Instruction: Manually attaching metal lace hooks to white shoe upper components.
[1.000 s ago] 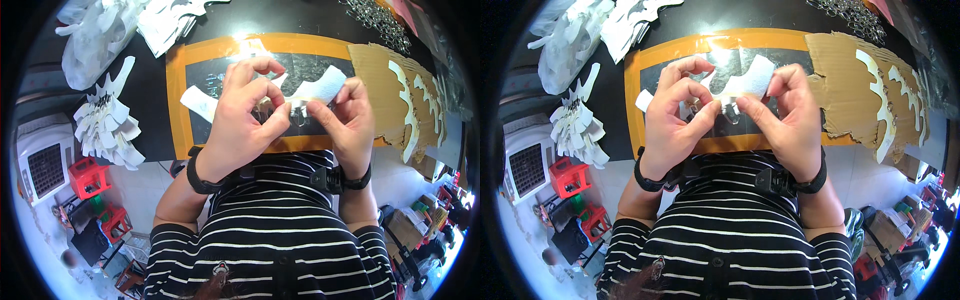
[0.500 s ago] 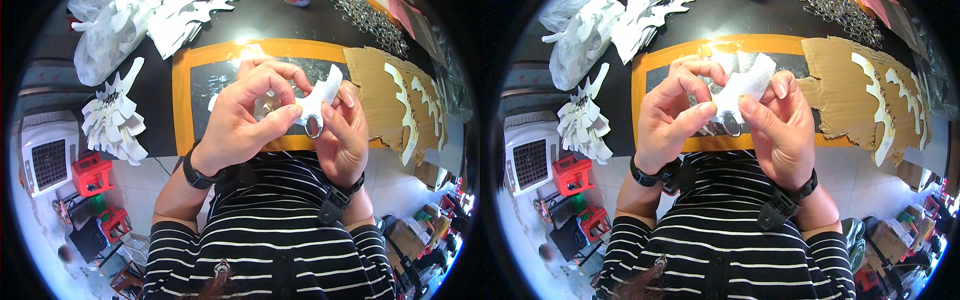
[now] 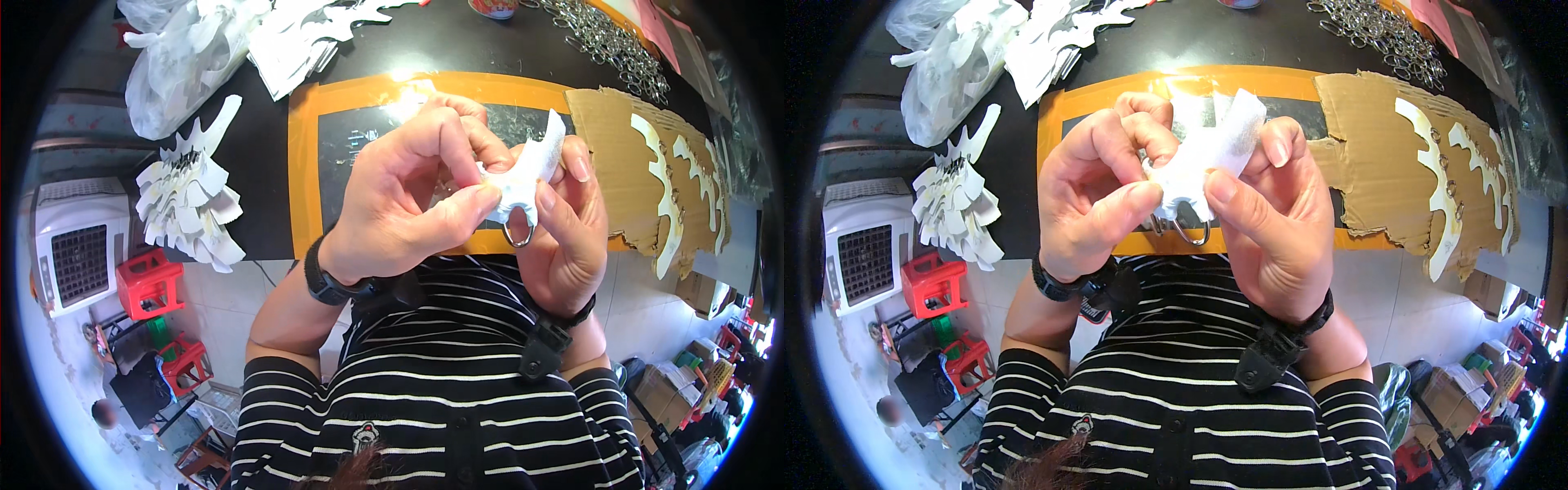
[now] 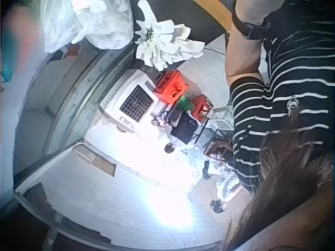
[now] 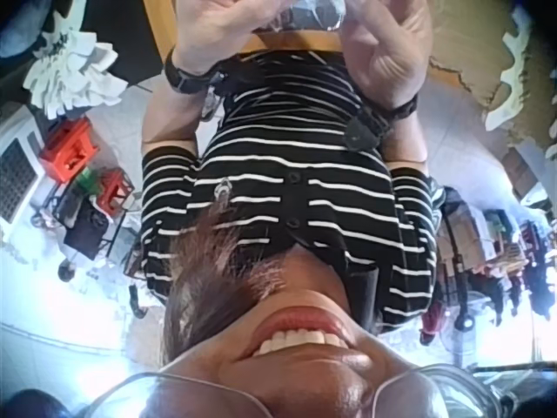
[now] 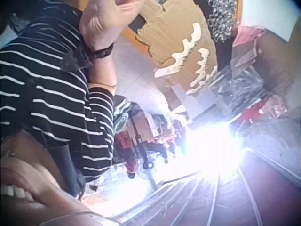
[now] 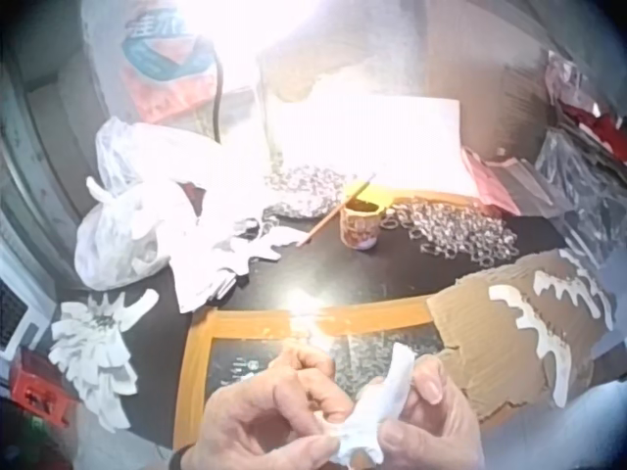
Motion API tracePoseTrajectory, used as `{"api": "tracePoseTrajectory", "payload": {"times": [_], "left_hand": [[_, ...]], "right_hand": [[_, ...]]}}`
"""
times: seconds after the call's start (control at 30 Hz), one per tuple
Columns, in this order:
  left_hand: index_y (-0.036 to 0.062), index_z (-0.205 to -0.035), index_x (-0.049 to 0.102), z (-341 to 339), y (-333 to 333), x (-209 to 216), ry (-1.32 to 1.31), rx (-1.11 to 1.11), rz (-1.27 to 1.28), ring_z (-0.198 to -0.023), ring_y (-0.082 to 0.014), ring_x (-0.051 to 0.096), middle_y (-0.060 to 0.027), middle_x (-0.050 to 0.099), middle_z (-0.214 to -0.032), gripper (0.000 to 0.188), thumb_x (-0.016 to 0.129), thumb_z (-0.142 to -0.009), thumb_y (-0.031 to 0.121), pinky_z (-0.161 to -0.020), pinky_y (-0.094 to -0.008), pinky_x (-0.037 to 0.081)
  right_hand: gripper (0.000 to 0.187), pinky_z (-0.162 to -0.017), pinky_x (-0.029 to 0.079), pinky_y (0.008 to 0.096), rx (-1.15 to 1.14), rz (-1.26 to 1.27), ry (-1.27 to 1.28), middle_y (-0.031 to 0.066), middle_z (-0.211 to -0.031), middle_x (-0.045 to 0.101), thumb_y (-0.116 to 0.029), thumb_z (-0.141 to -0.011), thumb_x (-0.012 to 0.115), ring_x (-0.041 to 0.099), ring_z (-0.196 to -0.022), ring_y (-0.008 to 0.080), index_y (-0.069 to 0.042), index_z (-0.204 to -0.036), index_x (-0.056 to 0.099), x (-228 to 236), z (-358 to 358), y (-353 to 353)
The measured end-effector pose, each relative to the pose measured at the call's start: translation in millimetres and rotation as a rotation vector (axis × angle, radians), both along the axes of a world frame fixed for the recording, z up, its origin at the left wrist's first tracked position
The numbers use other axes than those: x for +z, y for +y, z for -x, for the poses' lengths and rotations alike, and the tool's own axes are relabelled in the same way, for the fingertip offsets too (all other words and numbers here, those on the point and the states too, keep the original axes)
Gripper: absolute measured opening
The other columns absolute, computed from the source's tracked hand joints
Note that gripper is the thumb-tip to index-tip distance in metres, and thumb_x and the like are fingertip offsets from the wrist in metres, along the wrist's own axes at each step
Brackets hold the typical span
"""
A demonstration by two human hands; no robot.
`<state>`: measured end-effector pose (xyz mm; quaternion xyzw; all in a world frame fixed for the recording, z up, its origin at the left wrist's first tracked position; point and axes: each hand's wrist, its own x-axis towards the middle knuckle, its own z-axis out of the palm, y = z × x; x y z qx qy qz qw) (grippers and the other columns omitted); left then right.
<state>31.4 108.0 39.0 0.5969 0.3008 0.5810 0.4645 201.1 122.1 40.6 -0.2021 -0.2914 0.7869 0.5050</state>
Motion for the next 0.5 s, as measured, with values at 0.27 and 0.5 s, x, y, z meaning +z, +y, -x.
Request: {"api": "tracePoseTrajectory", "payload": {"times": [0.27,0.5], "left_hand": [[0.0044,-0.112,0.048,3,11,-14,-0.436,-0.259,0.031,-0.1,-0.0156,0.053,-0.0102,0.061,-0.1,0.038,0.07,-0.082,-0.004,-0.089,-0.0316,0.044],[-0.0029,-0.119,0.048,20,16,18,0.014,-0.101,0.145,-0.106,-0.0202,0.048,-0.0137,0.049,-0.119,0.069,0.069,-0.084,0.052,-0.091,-0.0319,0.039]], "right_hand": [[0.039,-0.095,0.046,0.0346,0.051,-0.004,0.14,0.0071,-0.107,0.058,0.004,-0.086,0.066,0.058,-0.107,0.019,-0.011,-0.115,0.044,-1,0,2],[0.044,-0.095,0.048,0.0346,-0.009,-0.121,0.016,0.0129,-0.116,0.06,0.003,-0.085,0.067,0.059,-0.109,0.0204,-0.007,-0.121,0.044,8,0,5]]}}
